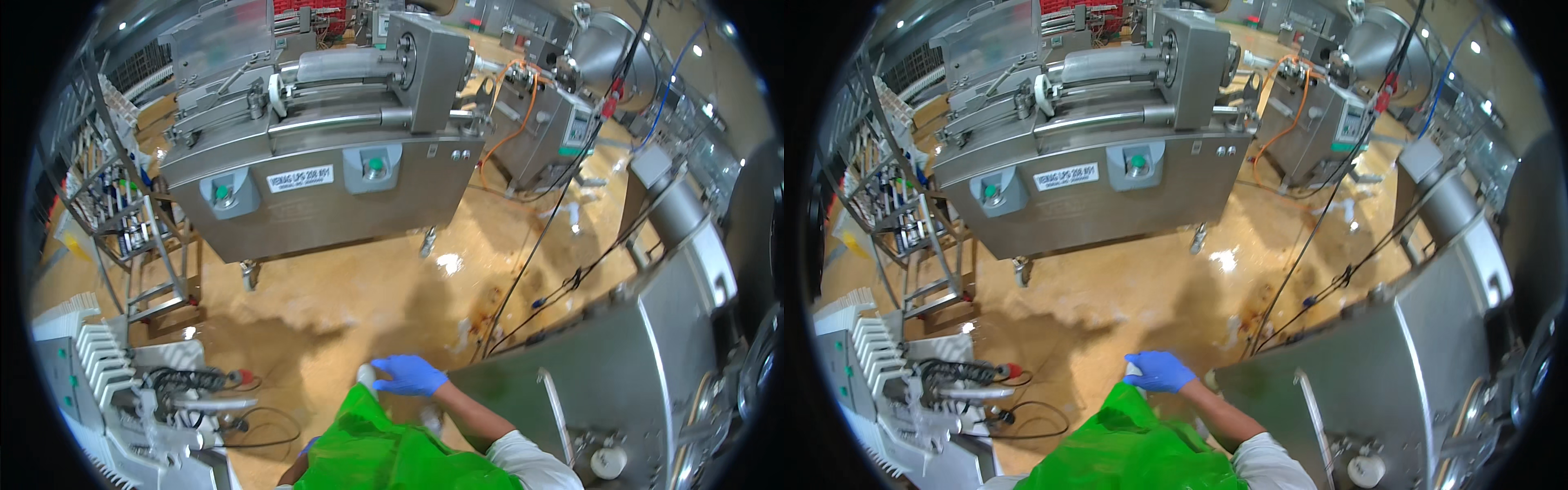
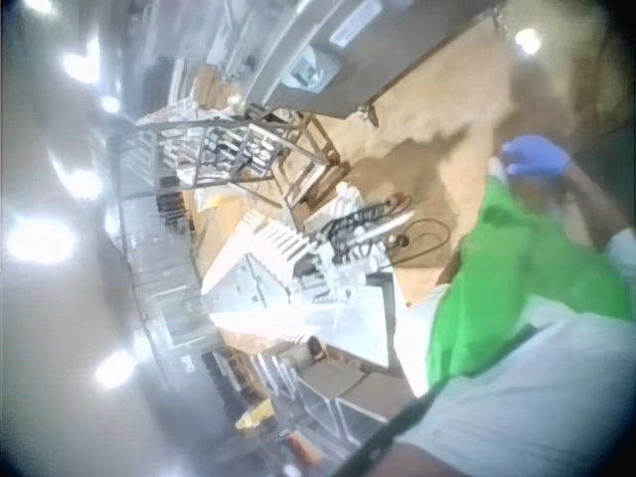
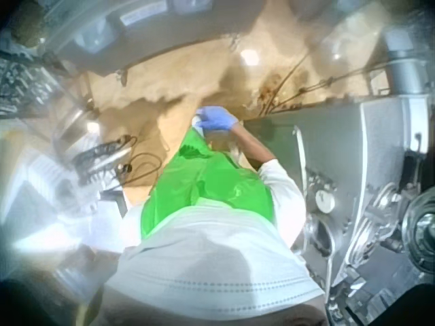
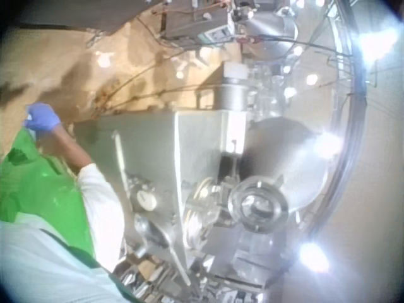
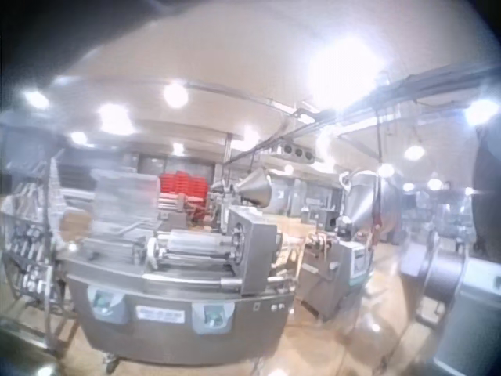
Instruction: The person moves a metal bin, then assembles a machine by inserting and tightening bolts and attaching a metal cover. The person handles bolts, a metal cover, and the machine components directly with gloved hands.
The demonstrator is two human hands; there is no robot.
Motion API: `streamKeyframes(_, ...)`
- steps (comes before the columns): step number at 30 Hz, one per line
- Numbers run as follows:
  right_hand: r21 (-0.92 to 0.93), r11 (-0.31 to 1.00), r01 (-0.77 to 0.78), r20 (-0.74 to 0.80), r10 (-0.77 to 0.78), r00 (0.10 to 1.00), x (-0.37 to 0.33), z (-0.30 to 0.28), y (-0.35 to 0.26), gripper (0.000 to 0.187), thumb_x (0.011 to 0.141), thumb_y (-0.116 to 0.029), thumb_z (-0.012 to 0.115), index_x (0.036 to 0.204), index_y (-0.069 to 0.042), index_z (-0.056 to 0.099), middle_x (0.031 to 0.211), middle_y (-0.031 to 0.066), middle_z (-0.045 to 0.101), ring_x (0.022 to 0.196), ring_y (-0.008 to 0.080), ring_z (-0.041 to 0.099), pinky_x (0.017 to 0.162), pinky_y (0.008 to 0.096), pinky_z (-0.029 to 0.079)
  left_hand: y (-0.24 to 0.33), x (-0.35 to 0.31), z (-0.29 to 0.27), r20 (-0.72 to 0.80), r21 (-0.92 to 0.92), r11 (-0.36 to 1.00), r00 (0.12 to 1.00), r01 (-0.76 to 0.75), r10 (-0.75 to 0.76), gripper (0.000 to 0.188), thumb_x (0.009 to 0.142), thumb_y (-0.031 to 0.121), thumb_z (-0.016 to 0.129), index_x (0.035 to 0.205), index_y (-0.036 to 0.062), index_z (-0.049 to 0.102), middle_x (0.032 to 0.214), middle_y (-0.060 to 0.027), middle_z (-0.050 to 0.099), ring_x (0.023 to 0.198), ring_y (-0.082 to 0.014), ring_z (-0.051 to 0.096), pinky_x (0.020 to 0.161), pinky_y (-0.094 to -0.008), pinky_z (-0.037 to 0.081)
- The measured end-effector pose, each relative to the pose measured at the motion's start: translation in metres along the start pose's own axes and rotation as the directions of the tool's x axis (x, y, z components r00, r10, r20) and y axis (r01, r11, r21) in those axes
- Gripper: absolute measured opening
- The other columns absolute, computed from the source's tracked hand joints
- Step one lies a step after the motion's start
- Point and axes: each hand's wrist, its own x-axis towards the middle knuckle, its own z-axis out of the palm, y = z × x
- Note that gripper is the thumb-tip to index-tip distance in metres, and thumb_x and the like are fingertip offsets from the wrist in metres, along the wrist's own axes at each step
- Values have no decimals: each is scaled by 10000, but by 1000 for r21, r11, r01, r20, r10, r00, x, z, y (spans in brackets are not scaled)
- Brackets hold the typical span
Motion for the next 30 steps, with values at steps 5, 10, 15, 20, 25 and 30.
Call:
streamKeyframes(5,25,998,-61,-206,65,976,48,-94,68,628,901,-507,559,1343,-63,515,1160,211,629,1071,382,601,923,457,480,118,114,-80,-128,13,998,990,-60,62,542,759,521,688,958,16,708,923,-173,717,853,-292,698,755,-409,540)
streamKeyframes(10,232,960,-154,-337,228,914,70,-165,148,628,891,-486,580,1349,-61,508,1146,210,636,1058,377,606,913,452,486,288,97,-187,-231,-134,982,967,-137,103,438,753,433,725,903,22,692,768,-129,692,682,-229,669,647,-364,531)
streamKeyframes(15,338,864,-374,-146,441,886,77,-185,247,681,879,-513,591,1374,-56,493,1249,213,609,1126,349,606,959,414,477,432,160,-252,-118,-301,896,945,-326,304,236,810,282,689,808,64,600,679,-46,611,589,-149,575,555,-326,480)
streamKeyframes(20,400,869,-293,-134,372,919,96,-205,342,766,874,-541,587,1438,-54,406,1278,241,581,1141,369,595,985,417,462,631,164,-280,-7,-554,732,881,-397,472,220,855,203,630,980,26,592,824,-50,647,703,-139,615,638,-311,507)
streamKeyframes(25,746,665,-23,-209,266,941,111,-281,403,873,908,-407,640,1524,-15,162,1292,272,548,1172,351,579,960,415,476,866,107,-276,-17,-472,627,717,-620,697,349,938,236,601,1191,9,522,1053,-72,629,1007,-164,621,898,-316,490)
streamKeyframes(30,810,359,463,-583,415,698,132,-378,488,654,961,-186,605,1494,-21,265,1160,130,609,880,165,626,806,322,536,1046,55,-299,-27,-371,423,465,-827,885,418,963,256,560,1290,9,478,1230,-102,573,1162,-187,538,1000,-344,423)
